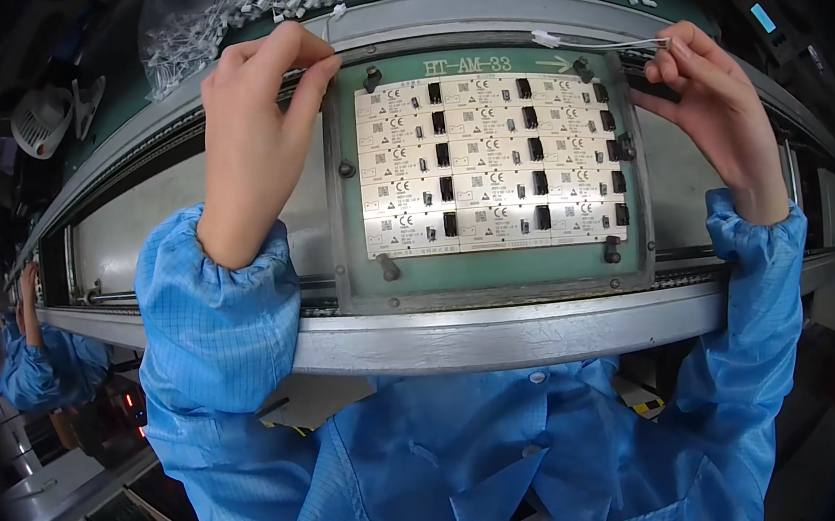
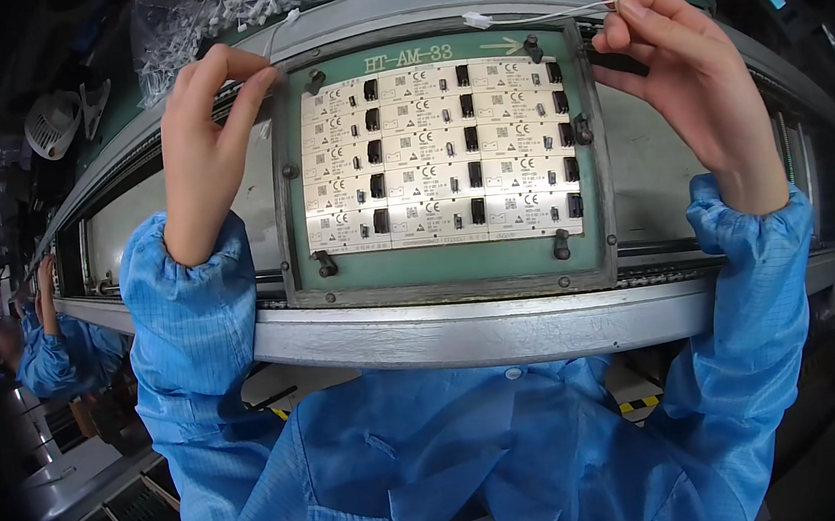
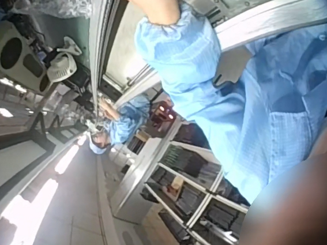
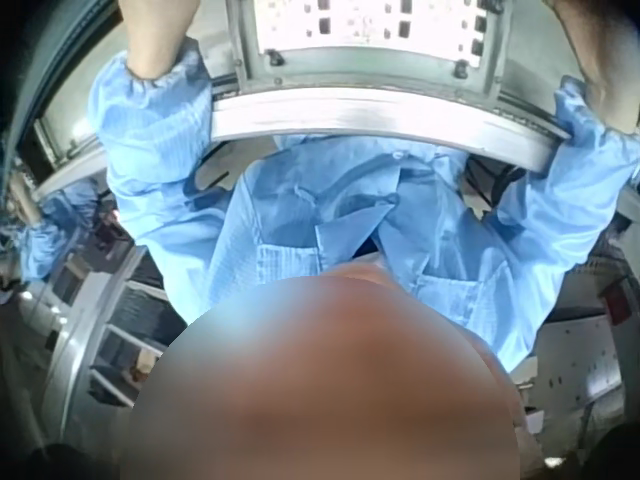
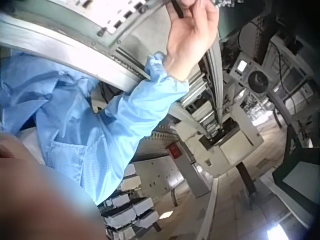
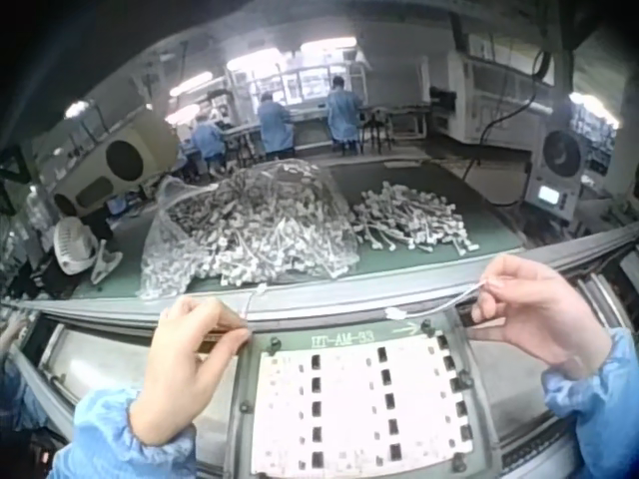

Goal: Insert small electronic components into a circuit board on a production line.

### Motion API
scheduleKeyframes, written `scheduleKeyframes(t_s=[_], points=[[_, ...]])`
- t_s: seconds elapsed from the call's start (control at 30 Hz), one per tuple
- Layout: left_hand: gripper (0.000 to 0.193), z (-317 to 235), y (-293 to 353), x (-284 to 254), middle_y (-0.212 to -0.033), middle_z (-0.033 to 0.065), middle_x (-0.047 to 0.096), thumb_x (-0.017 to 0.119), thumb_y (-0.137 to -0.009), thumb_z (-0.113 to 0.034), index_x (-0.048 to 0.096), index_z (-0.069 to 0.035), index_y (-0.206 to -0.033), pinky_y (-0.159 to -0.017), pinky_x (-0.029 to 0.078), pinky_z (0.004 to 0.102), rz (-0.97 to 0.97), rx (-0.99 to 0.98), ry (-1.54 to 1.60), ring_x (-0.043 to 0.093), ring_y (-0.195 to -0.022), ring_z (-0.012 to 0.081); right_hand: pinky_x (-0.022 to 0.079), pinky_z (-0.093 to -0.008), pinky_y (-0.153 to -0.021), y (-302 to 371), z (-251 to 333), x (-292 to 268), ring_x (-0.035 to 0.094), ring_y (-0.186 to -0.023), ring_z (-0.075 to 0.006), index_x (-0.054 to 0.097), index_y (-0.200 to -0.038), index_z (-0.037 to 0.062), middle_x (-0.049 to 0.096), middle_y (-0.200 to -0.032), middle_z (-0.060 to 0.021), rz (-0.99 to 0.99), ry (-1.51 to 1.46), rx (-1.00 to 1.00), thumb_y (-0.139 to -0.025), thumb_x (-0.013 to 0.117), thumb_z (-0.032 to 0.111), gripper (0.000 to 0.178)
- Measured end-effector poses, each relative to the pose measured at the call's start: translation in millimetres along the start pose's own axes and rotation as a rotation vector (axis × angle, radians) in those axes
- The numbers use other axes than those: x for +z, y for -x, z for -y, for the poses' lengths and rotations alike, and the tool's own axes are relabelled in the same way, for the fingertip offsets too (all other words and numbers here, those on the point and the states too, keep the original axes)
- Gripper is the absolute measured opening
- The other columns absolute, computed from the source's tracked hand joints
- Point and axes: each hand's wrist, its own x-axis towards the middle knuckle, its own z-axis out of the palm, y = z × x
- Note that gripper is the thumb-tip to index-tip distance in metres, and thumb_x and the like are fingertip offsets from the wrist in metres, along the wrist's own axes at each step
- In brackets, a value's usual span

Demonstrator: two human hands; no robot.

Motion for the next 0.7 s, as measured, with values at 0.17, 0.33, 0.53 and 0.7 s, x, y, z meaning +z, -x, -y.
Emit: scheduleKeyframes(t_s=[0.17, 0.33, 0.53, 0.7], points=[[0.006, -5.5, 5.0, 7.3, -0.086, 0.0077, 0.072, 0.068, -0.09, -0.008, 0.065, -0.002, -0.091, -0.074, 0.051, 0.036, -0.013, -0.053, 0.275, 0.067, -0.083, 0.0263, 0.049, -0.0393, -0.101, -2.1, 1.5, 2.9, 0.06, -0.104, -0.0105, 0.06, -0.112, 0.0108, 0.06, -0.094, 0.0023, -0.016, 0.081, -0.004, -0.104, 0.053, 0.028, 0.02], [0.007, -2.2, 4.1, 9.8, -0.09, 0.0089, 0.073, 0.065, -0.095, -0.007, 0.063, 0.0, -0.097, -0.079, 0.053, 0.0307, 0.037, -0.108, 0.318, 0.07, -0.088, 0.021, 0.05, -0.04, -0.1, -2.8, 1.7, -0.8, 0.06, -0.102, -0.0103, 0.06, -0.113, 0.0094, 0.059, -0.093, 0.0017, 0.007, 0.031, -0.013, -0.104, 0.054, 0.026, 0.02], [0.009, -3.9, 11.9, 8.8, -0.089, 0.0134, 0.075, 0.066, -0.094, -0.008, 0.063, 0.0, -0.098, -0.072, 0.054, 0.0286, 0.036, -0.265, 0.588, 0.073, -0.082, 0.0194, 0.049, -0.0427, -0.1, -3.8, 3.8, 8.8, 0.06, -0.102, -0.0119, 0.058, -0.114, 0.0075, 0.058, -0.092, 0.0011, -0.001, -0.053, -0.015, -0.103, 0.054, 0.024, 0.02], [0.01, -2.0, 11.6, 3.1, -0.086, 0.0091, 0.074, 0.069, -0.092, -0.013, 0.066, -0.004, -0.096, -0.072, 0.051, 0.0322, 0.076, -0.299, 0.59, 0.071, -0.082, 0.022, 0.049, -0.042, -0.1, -0.6, 6.5, 14.0, 0.058, -0.101, -0.012, 0.056, -0.113, 0.0083, 0.056, -0.09, 0.0013, -0.037, -0.084, 0.017, -0.103, 0.053, 0.022, 0.018]])
